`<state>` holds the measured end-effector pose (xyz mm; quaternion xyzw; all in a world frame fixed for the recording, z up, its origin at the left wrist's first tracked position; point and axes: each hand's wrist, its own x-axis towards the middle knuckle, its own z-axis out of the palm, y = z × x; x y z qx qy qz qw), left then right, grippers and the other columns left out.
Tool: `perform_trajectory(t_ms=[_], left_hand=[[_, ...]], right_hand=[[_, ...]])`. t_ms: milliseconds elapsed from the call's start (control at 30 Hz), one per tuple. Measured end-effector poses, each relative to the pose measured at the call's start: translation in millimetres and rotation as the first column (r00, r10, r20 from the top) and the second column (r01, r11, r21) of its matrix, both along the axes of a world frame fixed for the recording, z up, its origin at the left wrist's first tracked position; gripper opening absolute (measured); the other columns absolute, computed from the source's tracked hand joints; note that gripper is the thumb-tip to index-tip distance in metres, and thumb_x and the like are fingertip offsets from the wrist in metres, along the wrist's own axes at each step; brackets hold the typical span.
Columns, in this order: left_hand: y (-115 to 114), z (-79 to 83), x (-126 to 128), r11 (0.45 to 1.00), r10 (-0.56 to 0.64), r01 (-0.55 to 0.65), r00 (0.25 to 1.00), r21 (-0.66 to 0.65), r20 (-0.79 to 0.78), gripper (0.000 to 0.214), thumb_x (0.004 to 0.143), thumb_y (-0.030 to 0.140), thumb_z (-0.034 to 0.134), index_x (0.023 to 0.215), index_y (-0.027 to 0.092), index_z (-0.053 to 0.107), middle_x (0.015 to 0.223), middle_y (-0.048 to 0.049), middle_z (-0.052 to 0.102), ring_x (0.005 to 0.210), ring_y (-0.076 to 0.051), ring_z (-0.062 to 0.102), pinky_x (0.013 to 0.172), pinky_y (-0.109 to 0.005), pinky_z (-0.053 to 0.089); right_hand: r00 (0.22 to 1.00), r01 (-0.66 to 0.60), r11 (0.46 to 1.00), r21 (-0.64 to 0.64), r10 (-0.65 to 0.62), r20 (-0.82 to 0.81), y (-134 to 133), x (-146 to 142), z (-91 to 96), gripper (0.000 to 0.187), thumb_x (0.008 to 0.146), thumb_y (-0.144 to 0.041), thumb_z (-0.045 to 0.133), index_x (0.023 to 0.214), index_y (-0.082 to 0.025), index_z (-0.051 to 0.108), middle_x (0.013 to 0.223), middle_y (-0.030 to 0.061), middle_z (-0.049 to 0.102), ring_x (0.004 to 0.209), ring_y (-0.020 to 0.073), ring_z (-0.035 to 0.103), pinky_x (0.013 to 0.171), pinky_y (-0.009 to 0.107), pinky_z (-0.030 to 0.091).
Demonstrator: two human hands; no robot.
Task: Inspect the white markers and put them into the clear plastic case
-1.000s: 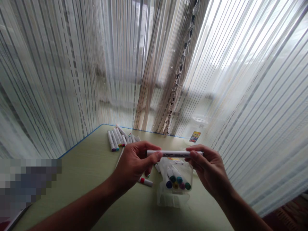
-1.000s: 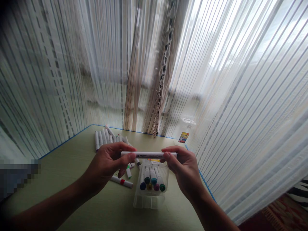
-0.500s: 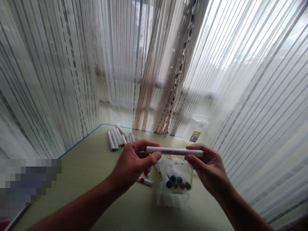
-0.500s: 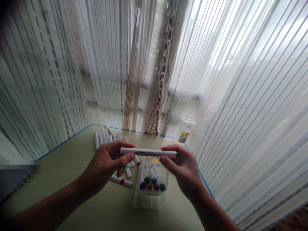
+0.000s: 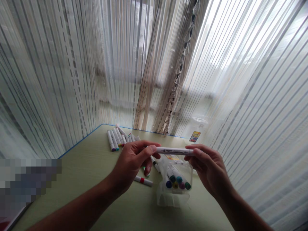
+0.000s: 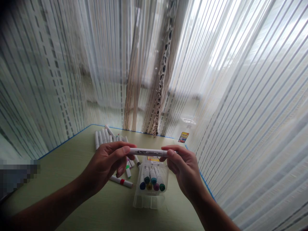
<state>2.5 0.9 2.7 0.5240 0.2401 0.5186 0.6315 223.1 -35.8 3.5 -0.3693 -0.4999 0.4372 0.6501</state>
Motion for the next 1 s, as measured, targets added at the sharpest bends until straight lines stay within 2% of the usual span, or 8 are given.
perform_trajectory(t_ms=[133,233,400,567,667,767,867,1000], left_hand=[[-0.1,0.1,0.0,1.000,-0.002,0.002,1.000,-0.011,0.012,0.021,0.084,0.027,0.068,0.091,0.008,0.073,0.072,-0.0066,0.072,0.038,-0.004,0.049,0.036,-0.015,0.040],[1.0,-2.3,-1.0,1.000,-0.005,0.005,1.000,-0.004,0.001,0.022,0.081,0.027,0.074,0.093,0.009,0.073,0.072,-0.0052,0.072,0.039,-0.003,0.048,0.036,-0.015,0.041],[2.5,-6.6,-2.1,1.000,-0.016,0.016,1.000,0.004,-0.010,0.025,0.074,0.024,0.081,0.095,0.012,0.073,0.054,0.0044,0.060,0.039,-0.003,0.046,0.036,-0.013,0.041],[2.5,-6.6,-2.2,1.000,-0.031,0.031,0.999,-0.004,0.011,0.025,0.073,0.020,0.082,0.095,0.013,0.074,0.057,0.0039,0.062,0.040,-0.003,0.047,0.036,-0.013,0.041],[2.7,-6.2,-2.4,0.999,-0.038,0.038,0.999,-0.010,0.001,0.025,0.073,0.020,0.082,0.095,0.012,0.074,0.056,0.0035,0.062,0.039,-0.003,0.046,0.036,-0.013,0.041],[3.1,-5.8,-2.4,0.999,-0.050,0.050,0.999,-0.012,-0.001,0.026,0.074,0.021,0.081,0.097,0.011,0.074,0.053,0.0035,0.061,0.039,-0.003,0.046,0.036,-0.013,0.040],[3.0,-5.0,-1.9,0.998,-0.056,0.056,0.998,-0.013,0.016,0.029,0.075,0.024,0.080,0.100,0.012,0.073,0.066,-0.0007,0.068,0.040,-0.003,0.048,0.036,-0.015,0.041],[2.3,-3.3,-1.2,0.999,-0.054,0.054,0.998,-0.004,0.016,0.026,0.081,0.030,0.075,0.100,0.012,0.072,0.076,-0.0039,0.071,0.039,-0.004,0.049,0.036,-0.016,0.040]], right_hand=[[1.000,0.007,1.000,-0.003,-0.007,0.005,0.5,0.2,0.0,0.020,0.075,-0.035,0.079,0.085,-0.018,0.080,0.061,0.0064,0.069,0.046,0.0069,0.041,0.041,0.019,0.027],[0.999,0.028,0.999,-0.017,-0.028,0.029,0.4,0.2,-0.6,0.019,0.071,-0.033,0.084,0.085,-0.020,0.080,0.060,0.0051,0.070,0.046,0.0074,0.044,0.040,0.018,0.028],[0.999,0.037,0.999,-0.017,-0.037,0.040,-0.8,0.3,-0.5,0.024,0.064,-0.029,0.090,0.083,-0.020,0.079,0.063,0.0046,0.072,0.053,0.0112,0.059,0.048,0.019,0.043],[0.997,0.047,0.999,0.007,-0.047,0.056,0.8,0.1,0.9,0.026,0.061,-0.026,0.091,0.083,-0.019,0.079,0.065,0.0042,0.072,0.056,0.0122,0.062,0.052,0.021,0.048],[0.997,0.046,0.999,0.004,-0.047,0.063,1.2,0.2,0.8,0.025,0.061,-0.026,0.091,0.082,-0.019,0.078,0.064,0.0039,0.071,0.054,0.0114,0.059,0.048,0.020,0.045],[0.998,0.025,1.000,-0.010,-0.025,0.058,0.3,0.7,0.6,0.020,0.067,-0.029,0.087,0.083,-0.020,0.078,0.062,0.0041,0.070,0.047,0.0082,0.051,0.041,0.018,0.035],[0.999,0.006,1.000,0.008,-0.007,0.054,-0.8,1.0,1.3,0.018,0.073,-0.032,0.081,0.085,-0.019,0.079,0.062,0.0057,0.070,0.044,0.0071,0.042,0.038,0.019,0.026],[0.998,0.012,1.000,0.026,-0.014,0.055,-0.8,0.3,1.7,0.019,0.074,-0.034,0.079,0.085,-0.018,0.079,0.062,0.0064,0.069,0.043,0.0074,0.039,0.039,0.021,0.023]])
